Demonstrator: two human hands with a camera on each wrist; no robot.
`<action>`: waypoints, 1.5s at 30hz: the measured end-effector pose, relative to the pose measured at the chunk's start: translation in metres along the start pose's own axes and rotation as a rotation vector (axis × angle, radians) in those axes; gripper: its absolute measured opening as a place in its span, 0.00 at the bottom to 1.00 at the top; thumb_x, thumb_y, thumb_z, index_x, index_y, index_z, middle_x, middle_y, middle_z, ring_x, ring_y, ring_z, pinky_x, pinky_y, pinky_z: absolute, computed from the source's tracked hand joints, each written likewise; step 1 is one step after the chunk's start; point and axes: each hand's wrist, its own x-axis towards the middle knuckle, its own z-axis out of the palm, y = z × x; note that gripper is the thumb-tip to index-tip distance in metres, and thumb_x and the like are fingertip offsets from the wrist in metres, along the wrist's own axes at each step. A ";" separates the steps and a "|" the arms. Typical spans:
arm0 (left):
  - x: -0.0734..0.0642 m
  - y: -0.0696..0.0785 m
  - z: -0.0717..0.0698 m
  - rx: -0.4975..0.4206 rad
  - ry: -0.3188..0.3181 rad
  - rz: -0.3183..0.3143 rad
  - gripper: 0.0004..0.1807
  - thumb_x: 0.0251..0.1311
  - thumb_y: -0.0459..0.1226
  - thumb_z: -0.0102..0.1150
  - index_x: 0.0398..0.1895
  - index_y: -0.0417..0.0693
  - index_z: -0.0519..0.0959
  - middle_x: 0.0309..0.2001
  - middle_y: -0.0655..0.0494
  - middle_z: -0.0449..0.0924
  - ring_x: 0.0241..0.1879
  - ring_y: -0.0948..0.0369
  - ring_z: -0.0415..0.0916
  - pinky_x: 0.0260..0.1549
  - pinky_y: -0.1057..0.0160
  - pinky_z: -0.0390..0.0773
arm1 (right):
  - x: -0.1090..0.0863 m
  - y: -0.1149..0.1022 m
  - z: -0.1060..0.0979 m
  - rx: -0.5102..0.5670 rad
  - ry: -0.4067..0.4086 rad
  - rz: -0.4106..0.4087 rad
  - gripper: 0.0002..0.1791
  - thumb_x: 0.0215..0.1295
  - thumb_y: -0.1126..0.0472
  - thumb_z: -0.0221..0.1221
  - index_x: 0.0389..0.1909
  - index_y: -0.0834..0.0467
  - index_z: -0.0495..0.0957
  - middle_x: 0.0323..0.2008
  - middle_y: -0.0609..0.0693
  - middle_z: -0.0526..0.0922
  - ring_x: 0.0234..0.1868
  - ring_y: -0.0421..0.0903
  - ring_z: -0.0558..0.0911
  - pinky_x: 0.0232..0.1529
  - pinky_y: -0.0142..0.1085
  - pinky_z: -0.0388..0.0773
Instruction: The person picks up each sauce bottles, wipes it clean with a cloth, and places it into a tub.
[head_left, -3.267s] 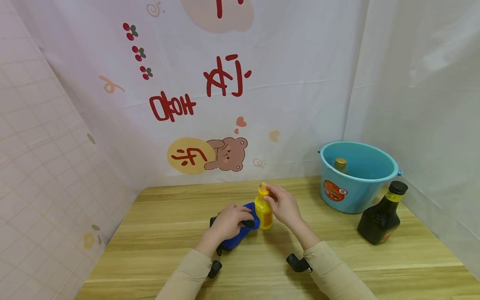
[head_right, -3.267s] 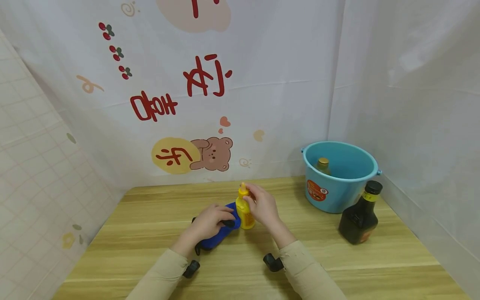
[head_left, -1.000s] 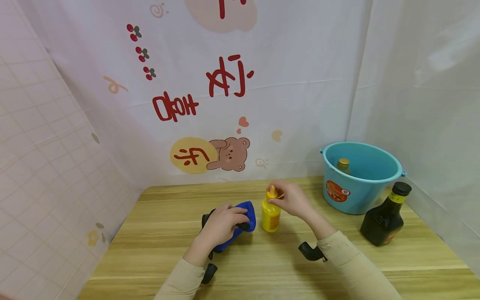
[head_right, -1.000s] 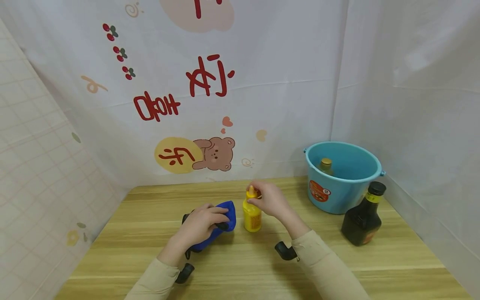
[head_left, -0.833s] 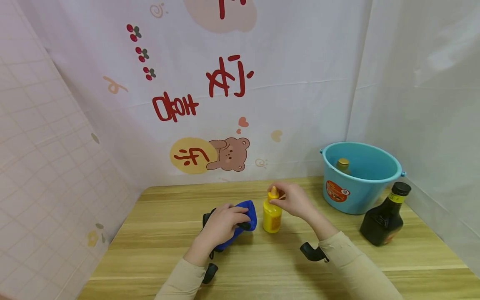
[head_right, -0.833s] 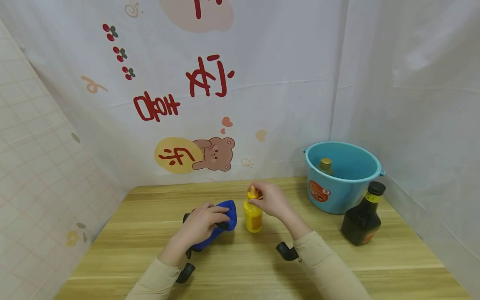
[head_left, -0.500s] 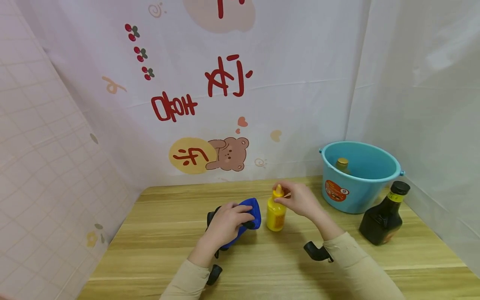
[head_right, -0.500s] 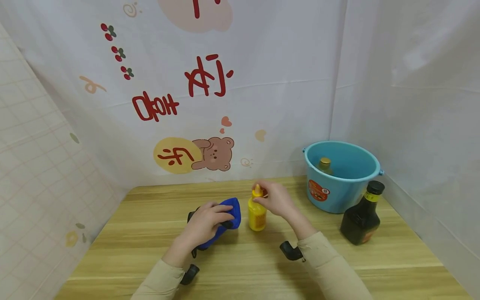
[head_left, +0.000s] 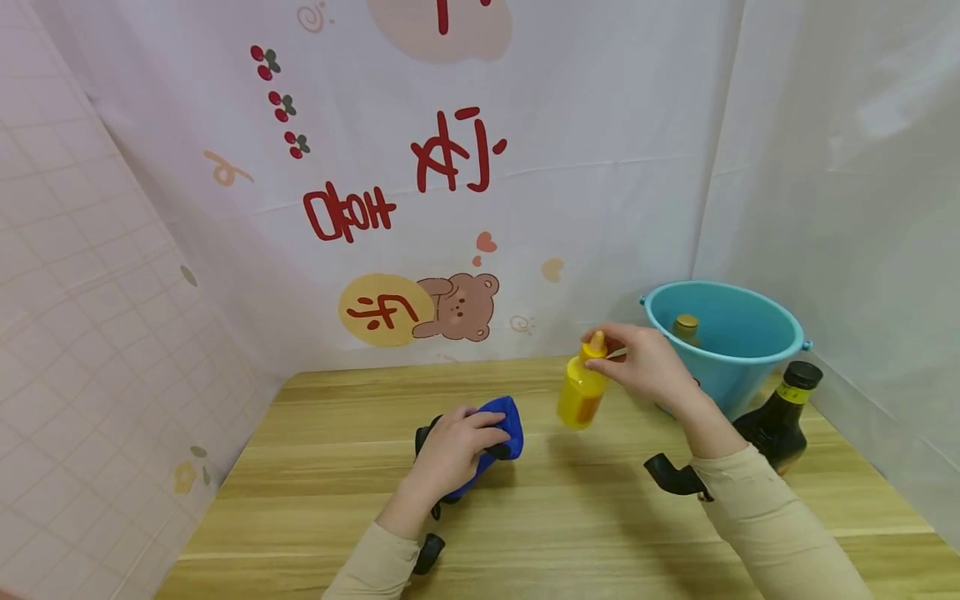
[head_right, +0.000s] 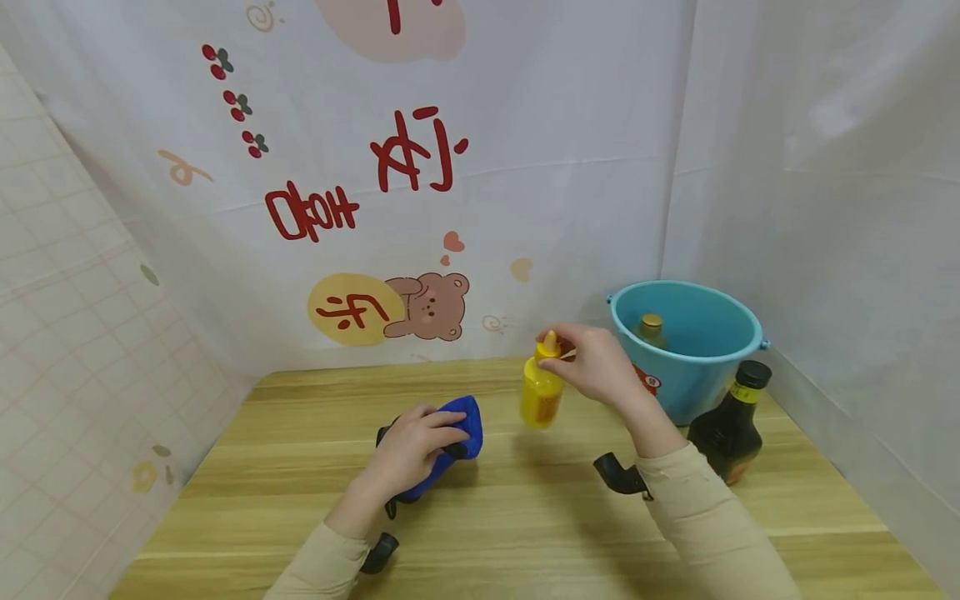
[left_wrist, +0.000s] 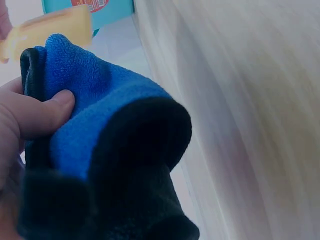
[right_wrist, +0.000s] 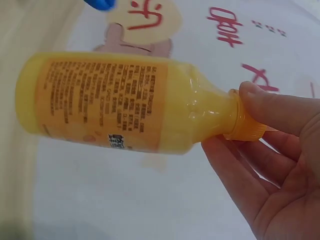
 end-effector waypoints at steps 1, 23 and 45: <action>-0.001 -0.001 0.000 -0.006 0.001 0.002 0.20 0.56 0.26 0.68 0.47 0.57 0.87 0.57 0.55 0.81 0.50 0.53 0.77 0.49 0.52 0.78 | 0.000 -0.001 -0.007 -0.007 0.002 0.004 0.13 0.61 0.64 0.69 0.46 0.60 0.82 0.40 0.53 0.85 0.40 0.51 0.83 0.40 0.45 0.84; -0.033 -0.025 -0.010 -0.012 -0.013 -0.055 0.21 0.53 0.23 0.69 0.46 0.56 0.87 0.56 0.55 0.81 0.49 0.52 0.77 0.47 0.51 0.79 | 0.027 -0.006 -0.152 -0.214 0.288 0.173 0.20 0.64 0.54 0.66 0.51 0.63 0.80 0.44 0.65 0.82 0.33 0.27 0.72 0.31 0.18 0.66; -0.056 -0.036 -0.007 -0.026 -0.033 -0.093 0.23 0.50 0.22 0.70 0.46 0.56 0.87 0.56 0.54 0.81 0.49 0.53 0.77 0.45 0.52 0.79 | 0.042 0.072 -0.160 -0.320 0.204 0.436 0.22 0.70 0.54 0.58 0.51 0.70 0.73 0.49 0.73 0.73 0.47 0.68 0.70 0.42 0.56 0.72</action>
